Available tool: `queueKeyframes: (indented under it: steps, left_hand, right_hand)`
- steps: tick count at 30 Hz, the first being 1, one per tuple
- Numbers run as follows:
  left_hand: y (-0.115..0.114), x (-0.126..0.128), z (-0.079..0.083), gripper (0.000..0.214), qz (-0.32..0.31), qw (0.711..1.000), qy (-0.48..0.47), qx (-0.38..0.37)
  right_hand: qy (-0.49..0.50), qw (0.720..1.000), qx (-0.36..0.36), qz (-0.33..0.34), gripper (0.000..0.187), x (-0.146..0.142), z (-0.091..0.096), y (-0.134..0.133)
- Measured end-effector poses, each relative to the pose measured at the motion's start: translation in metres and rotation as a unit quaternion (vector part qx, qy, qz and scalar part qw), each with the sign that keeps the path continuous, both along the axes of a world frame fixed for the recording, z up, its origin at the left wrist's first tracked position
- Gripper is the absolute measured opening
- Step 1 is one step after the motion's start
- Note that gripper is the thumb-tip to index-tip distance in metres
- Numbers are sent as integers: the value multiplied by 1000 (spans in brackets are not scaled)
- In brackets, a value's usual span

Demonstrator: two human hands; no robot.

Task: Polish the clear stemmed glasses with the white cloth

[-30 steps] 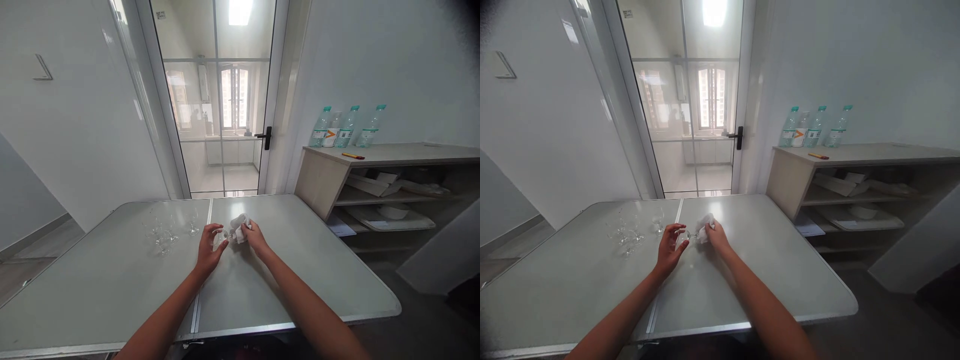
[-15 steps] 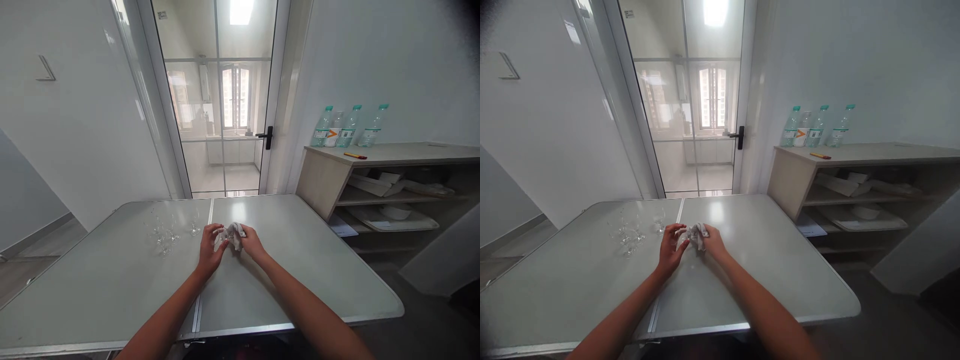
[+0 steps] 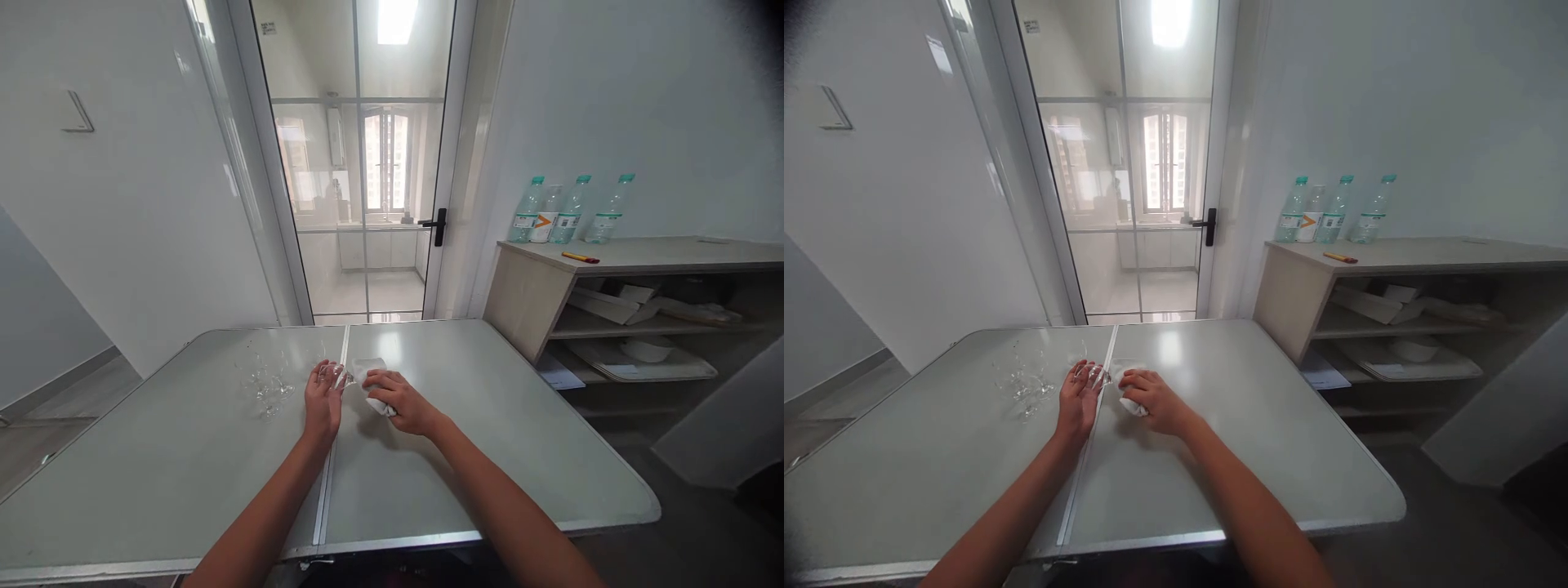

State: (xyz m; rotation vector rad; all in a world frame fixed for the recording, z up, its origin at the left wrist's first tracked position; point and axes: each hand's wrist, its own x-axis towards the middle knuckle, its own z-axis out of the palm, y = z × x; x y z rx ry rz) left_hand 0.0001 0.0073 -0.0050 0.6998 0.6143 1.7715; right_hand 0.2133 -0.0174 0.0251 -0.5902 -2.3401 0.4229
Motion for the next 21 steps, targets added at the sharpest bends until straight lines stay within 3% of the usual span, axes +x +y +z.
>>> queueKeyframes:
  steps: [4,6,8,10,13,16,18,21]
  left_hand:
    - [2,-2,-2,33,-10,1000,-3,-5]
    - [1,-2,0,33,0,1000,6,16]
    - [-1,-1,4,35,21,999,18,38]
    - [-5,1,8,36,45,997,39,59]
    - [-13,7,13,36,76,989,90,84]
    - [-23,15,16,39,99,973,179,108]
    - [-28,20,15,44,99,956,238,137]
    - [-32,23,13,46,96,929,305,186]
  right_hand:
    - [63,997,-41,7,18,-1,2,-4]
    - [157,982,-102,-37,17,-2,1,-3]
    - [268,940,-182,-108,27,-5,-3,0]
    - [354,877,-286,-151,37,-9,-10,5]
    - [398,784,-462,-114,45,-20,-23,12]
    - [410,712,-565,-71,45,-29,-34,15]
    - [421,688,-586,-78,42,-30,-37,17]
    - [421,682,-590,-97,34,-23,-37,21]
